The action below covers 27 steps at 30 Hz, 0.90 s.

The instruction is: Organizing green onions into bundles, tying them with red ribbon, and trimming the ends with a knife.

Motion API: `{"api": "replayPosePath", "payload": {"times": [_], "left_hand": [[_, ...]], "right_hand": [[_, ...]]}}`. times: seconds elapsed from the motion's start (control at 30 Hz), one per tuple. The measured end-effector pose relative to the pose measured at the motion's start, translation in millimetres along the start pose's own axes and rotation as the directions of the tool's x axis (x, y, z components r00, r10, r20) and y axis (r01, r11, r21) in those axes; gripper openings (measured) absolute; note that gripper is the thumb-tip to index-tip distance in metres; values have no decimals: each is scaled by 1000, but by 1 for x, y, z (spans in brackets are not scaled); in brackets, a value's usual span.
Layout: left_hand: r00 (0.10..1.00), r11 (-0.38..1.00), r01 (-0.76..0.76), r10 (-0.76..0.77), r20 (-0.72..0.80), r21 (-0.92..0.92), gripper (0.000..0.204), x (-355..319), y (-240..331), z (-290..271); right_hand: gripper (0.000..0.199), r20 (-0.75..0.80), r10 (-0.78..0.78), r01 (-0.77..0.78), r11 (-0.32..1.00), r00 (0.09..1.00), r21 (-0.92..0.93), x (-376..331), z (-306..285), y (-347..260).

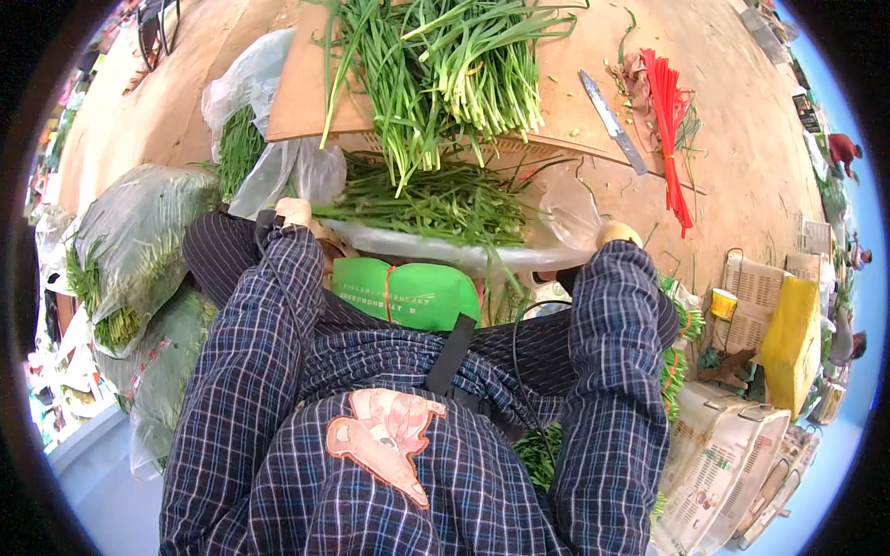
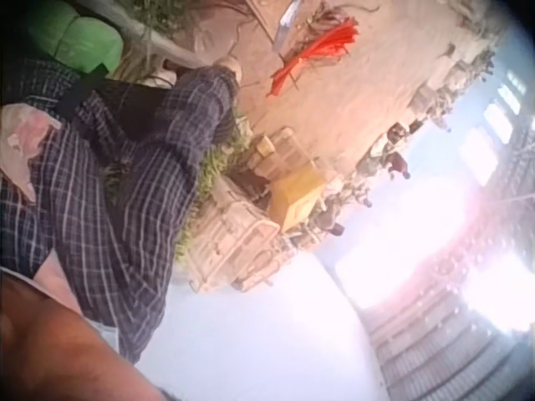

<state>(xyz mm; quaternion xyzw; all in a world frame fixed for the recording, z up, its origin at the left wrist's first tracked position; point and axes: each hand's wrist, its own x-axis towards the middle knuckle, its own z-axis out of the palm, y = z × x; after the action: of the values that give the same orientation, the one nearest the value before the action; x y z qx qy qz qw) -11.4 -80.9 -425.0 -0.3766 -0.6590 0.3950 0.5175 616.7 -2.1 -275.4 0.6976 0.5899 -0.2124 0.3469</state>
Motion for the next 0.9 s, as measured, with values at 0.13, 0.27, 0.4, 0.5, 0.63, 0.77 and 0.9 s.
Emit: {"api": "replayPosePath", "payload": {"times": [0.13, 0.27, 0.4, 0.5, 0.63, 0.77, 0.9], "left_hand": [[928, 761, -354, 213, -307, -544, 21, 24, -67, -18], [421, 205, -661, 898, -130, -721, 22, 72, -134, -40], [459, 380, -552, 882, 109, -743, 25, 67, -172, -81], [564, 391, -423, 819, 100, -817, 24, 73, -187, -90], [812, 330, 129, 507, 291, -935, 20, 76, -189, -91], [737, 350, -115, 658, 157, -930, 20, 69, -192, -101], [781, 139, 269, 547, 300, -953, 37, 72, -230, -126]], "right_hand": [[48, -233, -42, 27, 997, 972, -68, -44, -37, -47], [83, -381, 2, 35, 995, 924, 92, -23, -44, -65], [64, -674, 38, 93, 983, 738, 157, 32, -2, -84], [33, -577, 118, 239, 830, 808, 504, 53, -17, -51], [28, -626, 175, 387, 651, 760, 653, 36, -38, 16], [35, -331, 88, 155, 752, 940, 640, 32, -14, -1], [55, -474, -131, 298, 907, 871, 299, 32, -19, -34]]}}
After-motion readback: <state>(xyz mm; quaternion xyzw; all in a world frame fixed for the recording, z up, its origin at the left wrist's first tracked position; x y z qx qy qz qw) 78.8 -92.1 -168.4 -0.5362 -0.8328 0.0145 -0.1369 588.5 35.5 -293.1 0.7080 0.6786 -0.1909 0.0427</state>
